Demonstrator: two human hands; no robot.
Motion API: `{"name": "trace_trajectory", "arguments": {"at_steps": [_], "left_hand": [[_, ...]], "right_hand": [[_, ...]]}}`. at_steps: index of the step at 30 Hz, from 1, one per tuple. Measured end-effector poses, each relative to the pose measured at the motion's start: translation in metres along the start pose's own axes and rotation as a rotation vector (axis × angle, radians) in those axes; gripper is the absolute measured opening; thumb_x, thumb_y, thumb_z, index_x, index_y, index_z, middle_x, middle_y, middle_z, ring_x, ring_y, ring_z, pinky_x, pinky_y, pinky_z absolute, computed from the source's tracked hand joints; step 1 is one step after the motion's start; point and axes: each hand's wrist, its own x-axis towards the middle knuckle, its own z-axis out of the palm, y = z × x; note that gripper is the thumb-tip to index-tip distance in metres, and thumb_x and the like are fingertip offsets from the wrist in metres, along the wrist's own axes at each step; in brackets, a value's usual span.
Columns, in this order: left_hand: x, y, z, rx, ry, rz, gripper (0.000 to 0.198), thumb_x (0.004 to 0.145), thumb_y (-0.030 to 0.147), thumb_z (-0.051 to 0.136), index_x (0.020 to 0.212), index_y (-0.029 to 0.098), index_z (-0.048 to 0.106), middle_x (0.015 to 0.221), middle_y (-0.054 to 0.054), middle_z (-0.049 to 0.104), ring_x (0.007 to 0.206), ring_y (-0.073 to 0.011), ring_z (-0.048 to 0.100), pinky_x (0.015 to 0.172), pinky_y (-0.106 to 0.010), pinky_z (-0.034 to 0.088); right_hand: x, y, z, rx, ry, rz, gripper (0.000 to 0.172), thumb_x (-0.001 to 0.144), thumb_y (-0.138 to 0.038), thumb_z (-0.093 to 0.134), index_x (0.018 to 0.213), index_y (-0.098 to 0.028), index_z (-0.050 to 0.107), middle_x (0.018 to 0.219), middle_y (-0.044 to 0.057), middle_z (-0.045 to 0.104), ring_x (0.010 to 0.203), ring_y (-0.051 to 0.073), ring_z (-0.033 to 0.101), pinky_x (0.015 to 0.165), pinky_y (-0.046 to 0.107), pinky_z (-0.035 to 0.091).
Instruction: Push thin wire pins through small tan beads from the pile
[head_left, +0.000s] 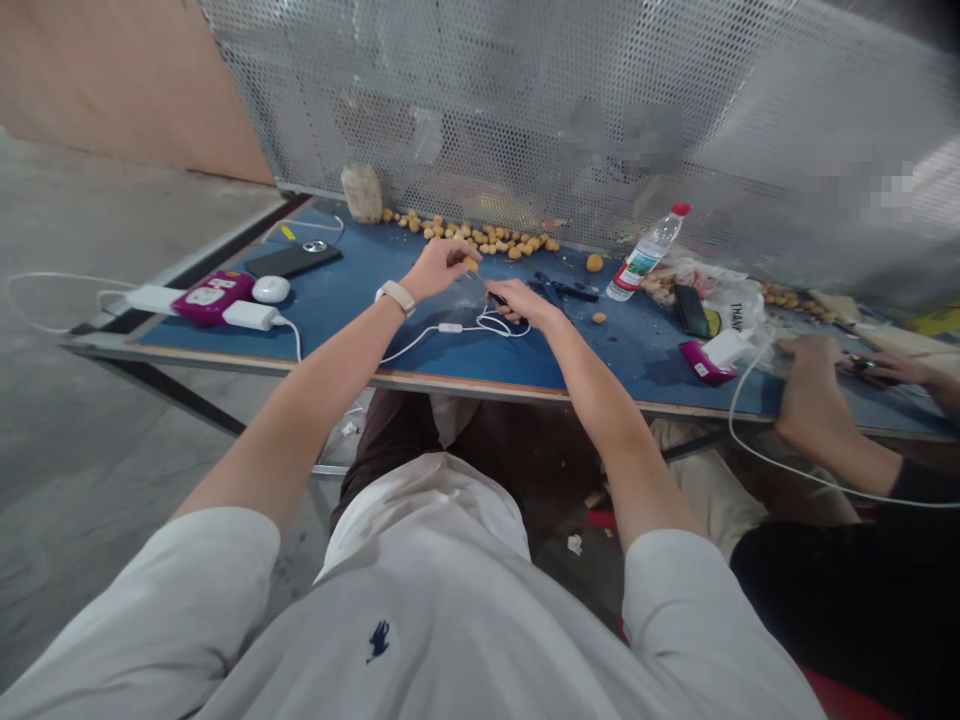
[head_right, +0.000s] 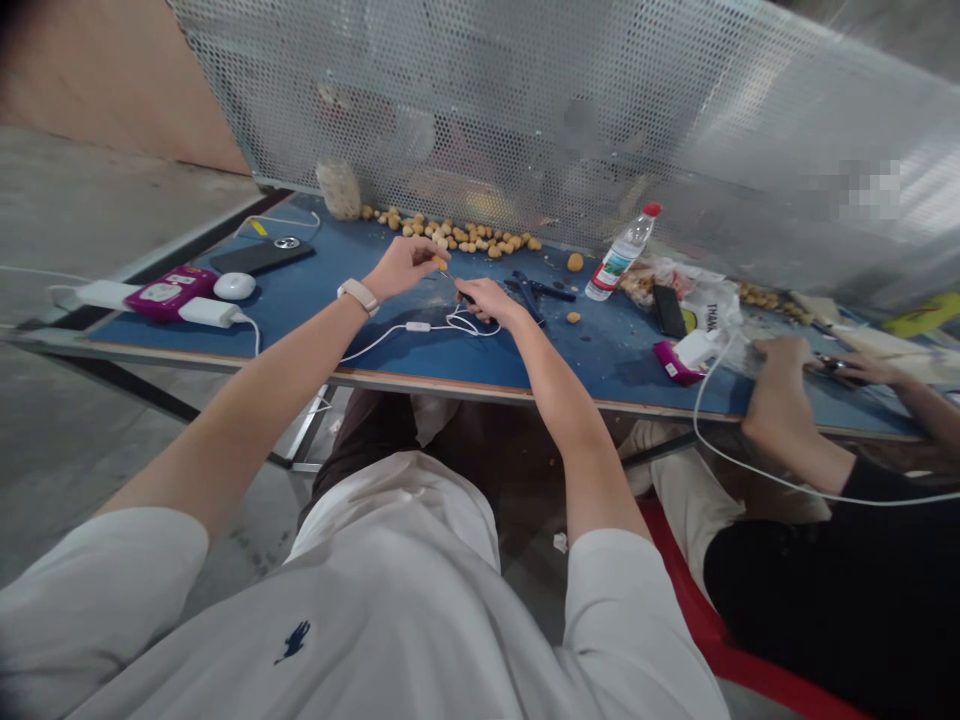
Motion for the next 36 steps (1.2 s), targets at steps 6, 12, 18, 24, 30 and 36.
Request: {"name": "trace_trajectory", "arguments": {"at_steps": [6, 12, 18, 24, 30, 36], "left_hand": [[0.001, -0.001, -0.002, -0.007, -0.001, 0.012, 0.012, 0.104, 0.026, 0.089, 0.115, 0.020, 0.092, 0.114, -0.015, 0.096, 0.108, -0.0275, 0.093, 0.111, -0.046, 0.078], [0.001, 0.006, -0.003, -0.039, 0.033, 0.022, 0.020, 0.110, 0.038, 0.092, 0.118, 0.021, 0.090, 0.109, -0.014, 0.094, 0.114, -0.0289, 0.093, 0.119, -0.049, 0.078], [0.005, -0.005, 0.000, -0.054, 0.123, -0.049, 0.021, 0.111, 0.040, 0.092, 0.119, 0.020, 0.088, 0.112, -0.017, 0.093, 0.119, -0.0328, 0.093, 0.120, -0.055, 0.078], [0.004, -0.012, 0.005, -0.096, 0.109, -0.032, 0.023, 0.111, 0.042, 0.095, 0.117, 0.021, 0.088, 0.102, -0.015, 0.091, 0.115, -0.0316, 0.092, 0.118, -0.053, 0.079], [0.004, -0.016, 0.007, -0.119, 0.112, -0.062, 0.021, 0.111, 0.038, 0.096, 0.116, 0.019, 0.089, 0.102, -0.014, 0.091, 0.108, -0.0301, 0.092, 0.115, -0.054, 0.081], [0.006, -0.018, 0.007, -0.071, 0.104, -0.056, 0.027, 0.110, 0.043, 0.099, 0.115, 0.018, 0.089, 0.102, -0.015, 0.091, 0.108, -0.0307, 0.093, 0.114, -0.054, 0.081]], "right_hand": [[-0.003, -0.001, -0.002, 0.023, -0.013, 0.004, 0.054, 0.138, -0.051, 0.059, 0.094, -0.022, 0.068, 0.060, -0.008, 0.039, 0.046, 0.009, 0.027, 0.039, 0.015, 0.028], [-0.005, 0.000, -0.003, 0.068, -0.011, -0.019, 0.055, 0.135, -0.062, 0.067, 0.096, -0.024, 0.064, 0.062, -0.009, 0.039, 0.044, 0.008, 0.027, 0.039, 0.016, 0.028], [-0.005, 0.001, -0.004, 0.076, -0.015, -0.041, 0.061, 0.132, -0.073, 0.070, 0.096, -0.024, 0.065, 0.062, -0.009, 0.040, 0.044, 0.008, 0.029, 0.039, 0.017, 0.029], [-0.004, 0.001, -0.002, 0.088, -0.013, -0.045, 0.061, 0.130, -0.074, 0.074, 0.095, -0.025, 0.063, 0.061, -0.010, 0.039, 0.044, 0.008, 0.028, 0.039, 0.017, 0.026], [-0.003, 0.003, -0.002, 0.093, -0.009, -0.052, 0.059, 0.132, -0.070, 0.073, 0.094, -0.026, 0.060, 0.063, -0.009, 0.040, 0.045, 0.008, 0.027, 0.040, 0.017, 0.027], [-0.003, 0.003, -0.001, 0.084, -0.017, -0.047, 0.056, 0.136, -0.062, 0.066, 0.095, -0.025, 0.062, 0.062, -0.008, 0.042, 0.045, 0.008, 0.027, 0.040, 0.017, 0.027]]}}
